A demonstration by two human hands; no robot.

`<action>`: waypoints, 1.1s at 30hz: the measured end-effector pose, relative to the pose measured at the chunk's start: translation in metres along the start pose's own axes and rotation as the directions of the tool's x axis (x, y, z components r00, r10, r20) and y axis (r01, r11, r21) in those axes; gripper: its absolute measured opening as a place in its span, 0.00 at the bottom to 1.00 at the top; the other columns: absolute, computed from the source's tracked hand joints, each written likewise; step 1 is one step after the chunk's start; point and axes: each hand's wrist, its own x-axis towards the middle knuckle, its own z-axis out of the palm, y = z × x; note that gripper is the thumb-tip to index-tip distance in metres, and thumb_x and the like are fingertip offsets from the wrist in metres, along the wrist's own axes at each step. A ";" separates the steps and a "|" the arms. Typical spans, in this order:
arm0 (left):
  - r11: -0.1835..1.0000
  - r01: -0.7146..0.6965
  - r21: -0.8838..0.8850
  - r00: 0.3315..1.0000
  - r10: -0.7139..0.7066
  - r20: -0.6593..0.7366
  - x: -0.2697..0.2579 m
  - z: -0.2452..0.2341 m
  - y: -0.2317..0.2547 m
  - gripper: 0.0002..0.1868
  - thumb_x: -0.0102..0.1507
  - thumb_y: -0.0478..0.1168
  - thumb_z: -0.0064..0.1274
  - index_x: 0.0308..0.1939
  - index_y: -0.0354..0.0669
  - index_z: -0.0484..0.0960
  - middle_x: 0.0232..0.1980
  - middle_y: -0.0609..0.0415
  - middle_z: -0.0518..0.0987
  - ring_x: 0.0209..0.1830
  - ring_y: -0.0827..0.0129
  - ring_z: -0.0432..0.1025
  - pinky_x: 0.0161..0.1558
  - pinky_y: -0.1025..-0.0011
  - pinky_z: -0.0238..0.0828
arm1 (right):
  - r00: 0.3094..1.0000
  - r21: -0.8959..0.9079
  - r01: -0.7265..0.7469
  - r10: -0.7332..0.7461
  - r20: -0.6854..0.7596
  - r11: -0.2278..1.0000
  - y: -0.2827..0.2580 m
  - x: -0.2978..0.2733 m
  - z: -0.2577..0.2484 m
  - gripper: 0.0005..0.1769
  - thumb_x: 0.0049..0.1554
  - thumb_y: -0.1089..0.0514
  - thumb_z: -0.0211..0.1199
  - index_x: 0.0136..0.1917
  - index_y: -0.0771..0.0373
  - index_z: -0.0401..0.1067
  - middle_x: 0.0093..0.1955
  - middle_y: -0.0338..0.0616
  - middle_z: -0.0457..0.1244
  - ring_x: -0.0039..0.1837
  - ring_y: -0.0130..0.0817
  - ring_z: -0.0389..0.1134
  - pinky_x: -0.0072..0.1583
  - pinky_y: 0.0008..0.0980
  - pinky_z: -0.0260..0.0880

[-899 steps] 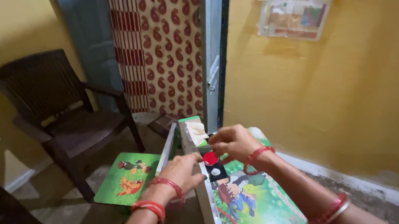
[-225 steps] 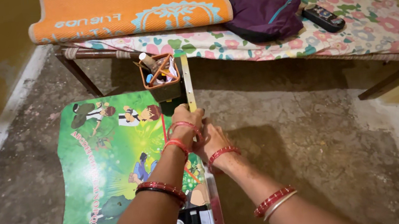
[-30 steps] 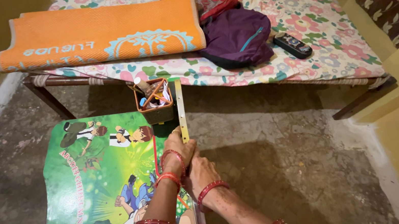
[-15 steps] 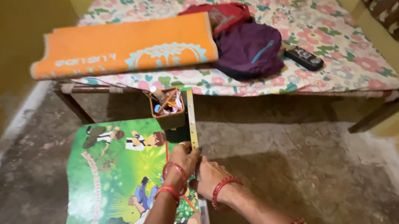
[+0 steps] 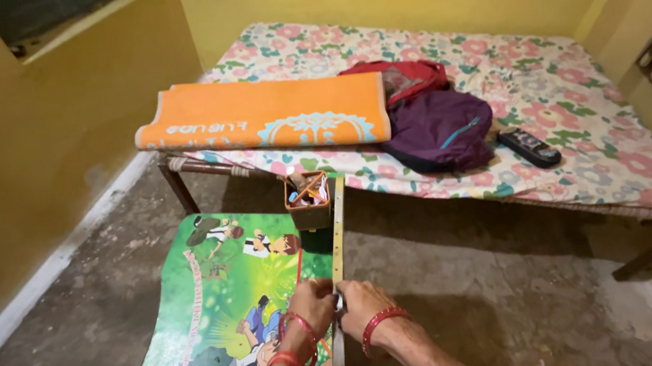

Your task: The person assembles a themed children's desk by aligning wooden panels, fitting parts of a frame together, and checking measurements using a yellow tape measure.

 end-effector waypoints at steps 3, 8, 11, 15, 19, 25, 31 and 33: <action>0.998 -0.042 0.054 0.999 0.042 0.016 -0.013 0.001 0.008 0.22 0.58 0.27 0.51 0.57 0.32 0.81 0.55 0.42 0.85 0.56 0.61 0.81 0.58 0.69 0.78 | 0.998 -0.072 -0.060 0.062 0.029 0.996 -0.002 -0.011 0.002 0.16 0.54 0.61 0.61 0.56 0.59 0.75 0.53 0.58 0.69 0.59 0.56 0.70 0.62 0.51 0.70; 0.955 -0.008 0.298 0.996 -0.018 0.087 -0.048 -0.011 0.049 0.23 0.58 0.28 0.51 0.58 0.37 0.82 0.57 0.41 0.83 0.59 0.58 0.78 0.62 0.67 0.73 | 0.998 -0.191 -0.067 0.063 -0.027 0.979 -0.010 -0.022 0.013 0.17 0.56 0.65 0.56 0.58 0.61 0.73 0.53 0.59 0.69 0.59 0.57 0.71 0.61 0.52 0.70; 0.956 -0.027 0.294 0.990 -0.014 0.139 -0.053 -0.011 0.053 0.23 0.58 0.29 0.52 0.58 0.38 0.82 0.59 0.42 0.82 0.60 0.57 0.77 0.62 0.67 0.72 | 0.995 -0.269 -0.095 0.094 -0.017 0.959 -0.014 -0.028 0.019 0.21 0.55 0.66 0.57 0.62 0.60 0.70 0.54 0.59 0.69 0.60 0.57 0.70 0.61 0.53 0.70; 0.971 -0.099 0.217 0.975 0.051 0.218 -0.049 -0.013 0.043 0.22 0.57 0.30 0.53 0.57 0.31 0.82 0.57 0.39 0.83 0.59 0.57 0.79 0.60 0.68 0.74 | 0.990 -0.256 -0.132 0.142 0.020 0.958 -0.016 -0.033 0.011 0.16 0.57 0.65 0.56 0.59 0.60 0.74 0.56 0.58 0.69 0.61 0.55 0.71 0.62 0.51 0.70; 0.994 -0.007 0.112 0.979 -0.016 0.203 -0.045 -0.012 0.054 0.26 0.60 0.32 0.53 0.63 0.30 0.75 0.58 0.38 0.82 0.57 0.57 0.80 0.57 0.67 0.79 | 0.994 -0.170 -0.098 0.089 -0.064 0.981 -0.022 -0.028 0.007 0.21 0.52 0.68 0.57 0.60 0.60 0.71 0.60 0.57 0.67 0.63 0.56 0.68 0.62 0.51 0.70; 0.981 -0.016 0.192 0.997 0.002 0.073 -0.036 -0.030 0.080 0.30 0.59 0.35 0.55 0.66 0.37 0.73 0.58 0.37 0.81 0.58 0.58 0.79 0.58 0.68 0.76 | 0.998 -0.117 -0.014 0.007 -0.062 0.993 -0.021 0.002 0.000 0.18 0.53 0.68 0.56 0.57 0.62 0.69 0.61 0.59 0.67 0.64 0.59 0.67 0.63 0.53 0.69; 0.997 0.048 0.064 0.999 -0.047 -0.015 -0.011 -0.031 0.076 0.31 0.60 0.35 0.55 0.68 0.38 0.70 0.59 0.42 0.82 0.58 0.59 0.79 0.58 0.68 0.77 | 0.992 -0.119 0.103 -0.110 -0.054 0.988 -0.005 0.047 0.005 0.25 0.53 0.64 0.59 0.64 0.58 0.67 0.70 0.54 0.60 0.72 0.54 0.60 0.69 0.48 0.64; 0.997 0.052 -0.054 0.998 -0.053 -0.015 -0.004 -0.034 0.064 0.31 0.59 0.33 0.51 0.68 0.38 0.70 0.58 0.42 0.82 0.55 0.58 0.82 0.56 0.66 0.81 | 0.979 -0.131 0.171 -0.183 -0.087 0.976 0.009 0.068 0.018 0.30 0.52 0.63 0.63 0.68 0.58 0.65 0.75 0.56 0.55 0.77 0.53 0.55 0.73 0.46 0.59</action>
